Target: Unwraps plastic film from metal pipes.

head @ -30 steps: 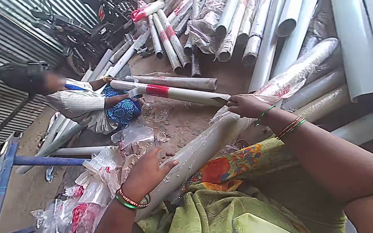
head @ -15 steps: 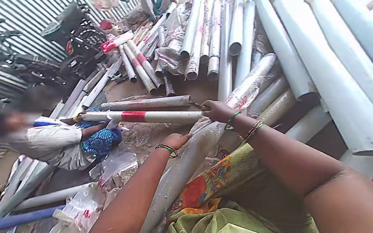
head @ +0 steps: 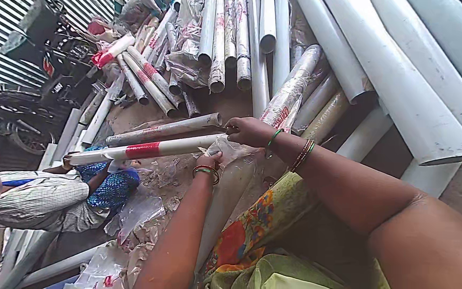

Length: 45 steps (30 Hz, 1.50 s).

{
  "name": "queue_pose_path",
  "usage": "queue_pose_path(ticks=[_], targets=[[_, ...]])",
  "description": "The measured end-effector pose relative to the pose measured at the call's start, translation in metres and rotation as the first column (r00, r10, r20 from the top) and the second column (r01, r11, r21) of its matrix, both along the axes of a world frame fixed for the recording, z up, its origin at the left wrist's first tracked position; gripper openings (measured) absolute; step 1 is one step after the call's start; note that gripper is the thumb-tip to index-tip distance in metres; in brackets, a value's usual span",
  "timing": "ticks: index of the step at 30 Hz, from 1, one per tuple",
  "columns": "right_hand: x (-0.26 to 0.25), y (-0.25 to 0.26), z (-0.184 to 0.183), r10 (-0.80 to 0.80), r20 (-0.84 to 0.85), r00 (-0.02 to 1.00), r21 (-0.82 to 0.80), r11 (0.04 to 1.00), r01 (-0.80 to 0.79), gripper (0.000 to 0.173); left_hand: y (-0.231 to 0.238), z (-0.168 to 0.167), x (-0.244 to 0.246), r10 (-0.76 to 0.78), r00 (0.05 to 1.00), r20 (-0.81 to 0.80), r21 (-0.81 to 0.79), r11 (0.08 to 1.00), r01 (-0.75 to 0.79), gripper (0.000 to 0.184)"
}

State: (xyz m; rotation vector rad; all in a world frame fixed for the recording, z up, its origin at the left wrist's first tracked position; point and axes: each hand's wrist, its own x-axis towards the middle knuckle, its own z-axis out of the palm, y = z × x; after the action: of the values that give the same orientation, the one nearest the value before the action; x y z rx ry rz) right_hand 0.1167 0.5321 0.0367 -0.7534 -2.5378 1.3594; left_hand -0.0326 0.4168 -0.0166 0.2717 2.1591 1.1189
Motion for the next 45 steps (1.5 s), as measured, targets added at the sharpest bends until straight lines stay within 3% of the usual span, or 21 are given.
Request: queue_pose_path(ticks=[8, 12, 15, 18, 25, 30, 35, 40, 45], targets=[[0.017, -0.004, 0.005, 0.139, 0.159, 0.978, 0.073, 0.986, -0.152, 0.036, -0.004, 0.006, -0.005, -0.009, 0.994, -0.108, 0.049, 0.999, 0.015, 0.033], [0.013, -0.025, 0.007, 0.262, 0.355, 0.897, 0.116, 0.94, -0.32, 0.034, -0.002, 0.006, -0.011, -0.037, 0.987, -0.159, 0.021, 0.999, 0.041, 0.036], [-0.001, -0.04, -0.005, 0.297, 0.381, 0.876, 0.198, 0.899, -0.391, 0.032, -0.002, 0.01, -0.009, -0.046, 0.984, -0.173, 0.034, 0.998, 0.053, 0.036], [-0.015, -0.051, -0.017, 0.282, 0.348, 0.894, 0.276, 0.88, -0.386, 0.028, -0.002, 0.01, -0.009, -0.067, 0.975, -0.213, 0.028, 0.997, 0.075, 0.037], [-0.022, -0.053, -0.011, 0.18, 0.464, 0.867, 0.305, 0.887, -0.347, 0.025, -0.003, 0.012, -0.008, -0.054, 0.958, -0.283, 0.009, 0.998, 0.059, 0.033], [0.001, -0.042, 0.002, 0.056, 0.486, 0.872, 0.248, 0.948, -0.199, 0.027, -0.002, 0.013, -0.009, 0.012, 0.954, -0.299, 0.053, 0.999, 0.004, 0.031], [0.018, -0.015, -0.004, -0.184, 0.501, 0.846, 0.339, 0.941, 0.004, 0.029, 0.001, 0.017, -0.01, 0.023, 0.947, -0.321, 0.042, 0.999, -0.01, 0.032], [0.016, -0.038, 0.011, -0.091, 0.465, 0.88, 0.341, 0.936, -0.083, 0.029, 0.005, 0.016, -0.013, 0.008, 0.944, -0.329, 0.021, 1.0, -0.001, 0.031], [0.002, -0.05, 0.003, 0.13, 0.389, 0.912, 0.262, 0.934, -0.245, 0.028, 0.006, 0.014, -0.015, 0.011, 0.936, -0.351, 0.005, 1.0, -0.01, 0.032]])
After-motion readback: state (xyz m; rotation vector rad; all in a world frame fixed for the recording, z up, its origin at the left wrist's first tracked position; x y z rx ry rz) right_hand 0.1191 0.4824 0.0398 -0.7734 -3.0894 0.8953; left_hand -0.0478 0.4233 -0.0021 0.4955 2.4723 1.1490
